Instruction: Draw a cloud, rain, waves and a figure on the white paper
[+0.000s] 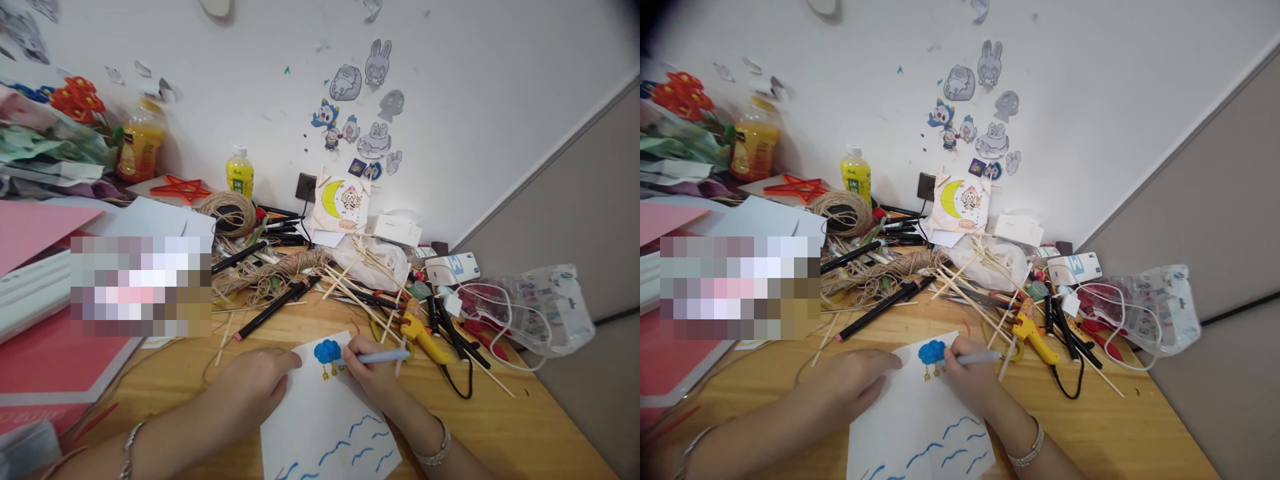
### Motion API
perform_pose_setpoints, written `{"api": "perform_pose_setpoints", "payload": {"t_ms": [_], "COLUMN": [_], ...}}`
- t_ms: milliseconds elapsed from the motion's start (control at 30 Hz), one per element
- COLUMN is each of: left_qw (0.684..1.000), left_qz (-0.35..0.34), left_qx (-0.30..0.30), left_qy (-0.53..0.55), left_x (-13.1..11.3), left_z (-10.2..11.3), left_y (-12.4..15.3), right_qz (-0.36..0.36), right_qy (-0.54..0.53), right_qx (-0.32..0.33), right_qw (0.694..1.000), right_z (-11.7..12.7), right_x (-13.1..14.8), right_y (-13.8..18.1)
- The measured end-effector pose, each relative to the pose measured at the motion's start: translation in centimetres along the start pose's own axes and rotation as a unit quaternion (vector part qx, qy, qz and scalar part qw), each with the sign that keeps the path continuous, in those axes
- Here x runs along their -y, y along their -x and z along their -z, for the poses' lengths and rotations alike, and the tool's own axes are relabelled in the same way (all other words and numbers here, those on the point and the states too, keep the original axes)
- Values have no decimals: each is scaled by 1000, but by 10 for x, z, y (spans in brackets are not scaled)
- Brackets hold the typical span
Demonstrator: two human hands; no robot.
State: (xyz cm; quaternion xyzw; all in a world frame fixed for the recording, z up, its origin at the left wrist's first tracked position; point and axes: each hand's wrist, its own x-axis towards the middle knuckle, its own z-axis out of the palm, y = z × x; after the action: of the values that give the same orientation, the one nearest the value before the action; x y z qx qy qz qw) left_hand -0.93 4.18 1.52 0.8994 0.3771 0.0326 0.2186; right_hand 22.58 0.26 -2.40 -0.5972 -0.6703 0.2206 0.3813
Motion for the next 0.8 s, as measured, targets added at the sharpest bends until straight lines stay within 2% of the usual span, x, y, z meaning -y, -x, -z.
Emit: {"api": "perform_pose_setpoints", "payload": {"t_ms": [233, 467, 633, 800], "left_qw": [1000, 1000, 1000, 1000], "left_qz": [10, -6, -3, -2], "left_qx": [18, -6, -10, 5], "left_qy": [-14, 1, 5, -2], "left_x": [-2, 2, 0, 0], "left_z": [2, -4, -2, -1], "left_y": [0, 0, 0, 0], "right_qz": [-10, -7, -13, -14], "right_qy": [-16, -36, -32, -25], "right_qx": [10, -11, 2, 3], "right_qw": [1000, 999, 999, 1000], "right_z": [0, -1, -1, -2], "right_x": [1, 0, 1, 1], "right_y": [-1, 1, 1, 0]}}
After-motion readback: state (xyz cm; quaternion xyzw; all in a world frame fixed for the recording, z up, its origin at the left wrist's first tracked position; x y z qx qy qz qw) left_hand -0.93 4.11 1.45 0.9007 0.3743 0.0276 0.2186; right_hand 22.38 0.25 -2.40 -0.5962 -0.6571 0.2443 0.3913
